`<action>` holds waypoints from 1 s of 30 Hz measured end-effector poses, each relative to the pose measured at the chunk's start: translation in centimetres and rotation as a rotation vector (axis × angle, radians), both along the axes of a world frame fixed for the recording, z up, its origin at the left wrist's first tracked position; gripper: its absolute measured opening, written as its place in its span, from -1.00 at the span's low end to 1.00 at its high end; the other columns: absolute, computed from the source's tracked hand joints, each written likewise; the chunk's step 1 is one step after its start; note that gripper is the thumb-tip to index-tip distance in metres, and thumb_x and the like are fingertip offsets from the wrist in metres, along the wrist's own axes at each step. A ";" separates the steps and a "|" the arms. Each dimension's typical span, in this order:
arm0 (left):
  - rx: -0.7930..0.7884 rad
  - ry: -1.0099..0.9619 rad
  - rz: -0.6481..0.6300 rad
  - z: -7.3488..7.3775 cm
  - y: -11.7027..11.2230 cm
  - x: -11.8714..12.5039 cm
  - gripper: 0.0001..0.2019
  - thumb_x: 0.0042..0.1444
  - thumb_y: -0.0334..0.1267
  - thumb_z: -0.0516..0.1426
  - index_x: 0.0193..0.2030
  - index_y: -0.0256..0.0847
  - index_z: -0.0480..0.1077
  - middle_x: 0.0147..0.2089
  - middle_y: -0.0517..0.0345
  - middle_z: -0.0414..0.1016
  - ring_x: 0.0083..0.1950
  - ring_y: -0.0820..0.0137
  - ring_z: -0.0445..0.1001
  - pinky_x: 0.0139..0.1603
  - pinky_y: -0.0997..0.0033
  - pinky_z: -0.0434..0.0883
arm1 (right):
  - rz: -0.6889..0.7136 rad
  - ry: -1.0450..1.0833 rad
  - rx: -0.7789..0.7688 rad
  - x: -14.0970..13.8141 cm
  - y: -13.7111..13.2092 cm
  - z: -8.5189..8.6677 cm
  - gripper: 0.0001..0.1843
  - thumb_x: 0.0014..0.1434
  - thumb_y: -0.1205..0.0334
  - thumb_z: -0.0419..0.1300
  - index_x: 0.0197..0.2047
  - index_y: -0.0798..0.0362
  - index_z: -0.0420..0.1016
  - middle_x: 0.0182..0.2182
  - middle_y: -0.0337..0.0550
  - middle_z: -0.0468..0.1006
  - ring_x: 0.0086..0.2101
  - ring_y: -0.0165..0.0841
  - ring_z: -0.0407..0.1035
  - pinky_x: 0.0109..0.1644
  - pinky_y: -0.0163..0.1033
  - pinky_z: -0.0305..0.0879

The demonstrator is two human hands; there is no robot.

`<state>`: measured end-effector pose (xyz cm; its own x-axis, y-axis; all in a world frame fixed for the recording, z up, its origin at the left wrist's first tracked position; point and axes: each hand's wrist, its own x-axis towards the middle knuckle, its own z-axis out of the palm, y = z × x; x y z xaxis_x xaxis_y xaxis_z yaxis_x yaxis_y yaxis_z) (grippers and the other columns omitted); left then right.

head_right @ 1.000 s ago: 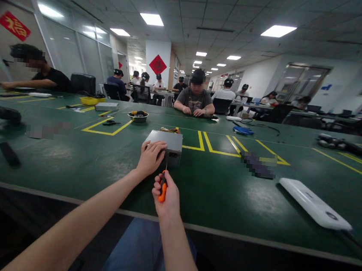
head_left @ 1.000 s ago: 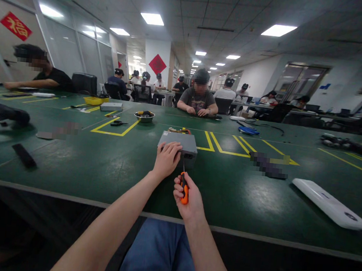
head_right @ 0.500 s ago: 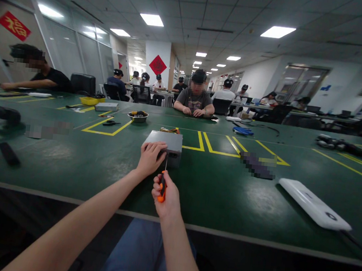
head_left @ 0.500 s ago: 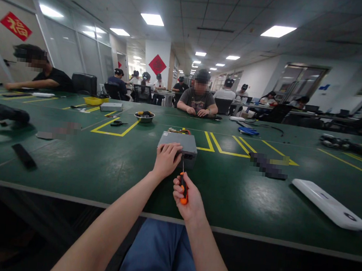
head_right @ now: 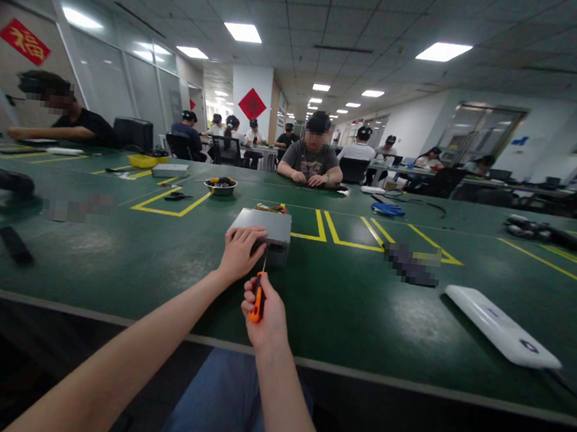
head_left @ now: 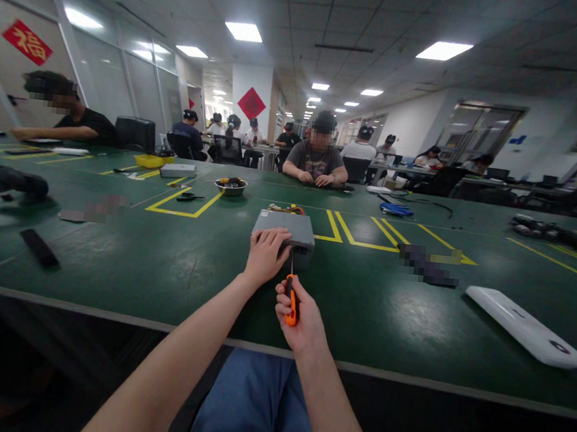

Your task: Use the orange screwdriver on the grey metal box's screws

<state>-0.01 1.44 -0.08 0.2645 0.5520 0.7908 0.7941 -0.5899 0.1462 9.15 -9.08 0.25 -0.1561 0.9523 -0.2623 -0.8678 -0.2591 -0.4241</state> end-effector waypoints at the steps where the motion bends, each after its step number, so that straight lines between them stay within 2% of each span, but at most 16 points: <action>1: -0.003 0.001 0.000 0.0 0.0 0.0 -0.79 0.17 -0.24 0.03 -0.05 -0.07 0.31 0.09 0.18 0.40 0.12 0.33 0.30 0.15 0.20 0.07 | 0.011 0.003 -0.001 0.0 -0.1 0.1 -0.69 0.30 0.26 -0.08 -0.39 0.21 0.35 -0.59 -0.23 0.33 -0.71 -0.65 0.11 -0.73 -0.60 0.04; 5: -0.016 -0.011 -0.008 0.1 0.0 0.0 -0.79 0.19 -0.25 0.01 -0.04 -0.07 0.31 0.09 0.16 0.41 0.12 0.34 0.30 0.15 0.20 0.08 | 0.016 0.010 0.010 0.0 -0.3 0.3 -0.69 0.31 0.27 -0.10 -0.30 0.24 0.38 -0.59 -0.23 0.33 -0.71 -0.64 0.10 -0.74 -0.59 0.05; 11: -0.015 -0.014 -0.012 0.3 -0.2 0.0 -0.79 0.19 -0.26 0.01 -0.04 -0.07 0.31 0.08 0.15 0.41 0.12 0.34 0.31 0.16 0.19 0.07 | -0.043 -0.004 -0.009 -0.1 0.0 -0.1 -0.84 0.20 0.39 0.06 -0.44 0.16 0.31 -0.59 -0.25 0.35 -0.71 -0.65 0.10 -0.75 -0.61 -0.01; 19: -0.018 -0.019 -0.011 0.2 -0.1 -0.1 -0.78 0.17 -0.22 0.04 -0.04 -0.06 0.31 0.08 0.14 0.41 0.11 0.31 0.31 0.14 0.18 0.09 | 0.025 0.014 0.004 0.1 -0.1 0.0 -0.71 0.29 0.25 -0.05 -0.36 0.22 0.37 -0.59 -0.23 0.32 -0.70 -0.63 0.13 -0.73 -0.59 0.06; 22: -0.015 -0.016 -0.011 0.1 0.0 -0.1 -0.78 0.17 -0.22 0.04 -0.04 -0.06 0.31 0.08 0.15 0.41 0.12 0.32 0.30 0.14 0.19 0.09 | 0.017 0.012 0.011 0.0 -0.1 -0.1 -0.71 0.29 0.26 -0.07 -0.34 0.22 0.38 -0.60 -0.23 0.32 -0.71 -0.63 0.11 -0.74 -0.58 0.03; 27: -0.009 -0.015 -0.009 0.1 -0.1 0.0 -0.78 0.18 -0.21 0.04 -0.03 -0.06 0.30 0.09 0.16 0.40 0.13 0.33 0.30 0.15 0.19 0.08 | -0.059 -0.003 0.003 -0.1 -0.1 -0.3 -0.80 0.23 0.38 0.01 -0.44 0.16 0.31 -0.57 -0.22 0.36 -0.71 -0.65 0.10 -0.76 -0.60 -0.01; 30: -0.006 -0.008 0.003 0.1 -0.1 0.0 -0.78 0.17 -0.21 0.04 -0.03 -0.06 0.31 0.08 0.16 0.41 0.12 0.34 0.30 0.15 0.19 0.09 | -0.044 0.006 -0.002 -0.1 -0.1 -0.2 -0.80 0.23 0.36 0.01 -0.43 0.15 0.31 -0.58 -0.24 0.34 -0.70 -0.64 0.11 -0.74 -0.61 0.02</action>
<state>-0.03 1.34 0.05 0.2567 0.5575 0.7895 0.7945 -0.5869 0.1561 9.07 -9.18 0.03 -0.1156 0.9577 -0.2634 -0.8806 -0.2215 -0.4188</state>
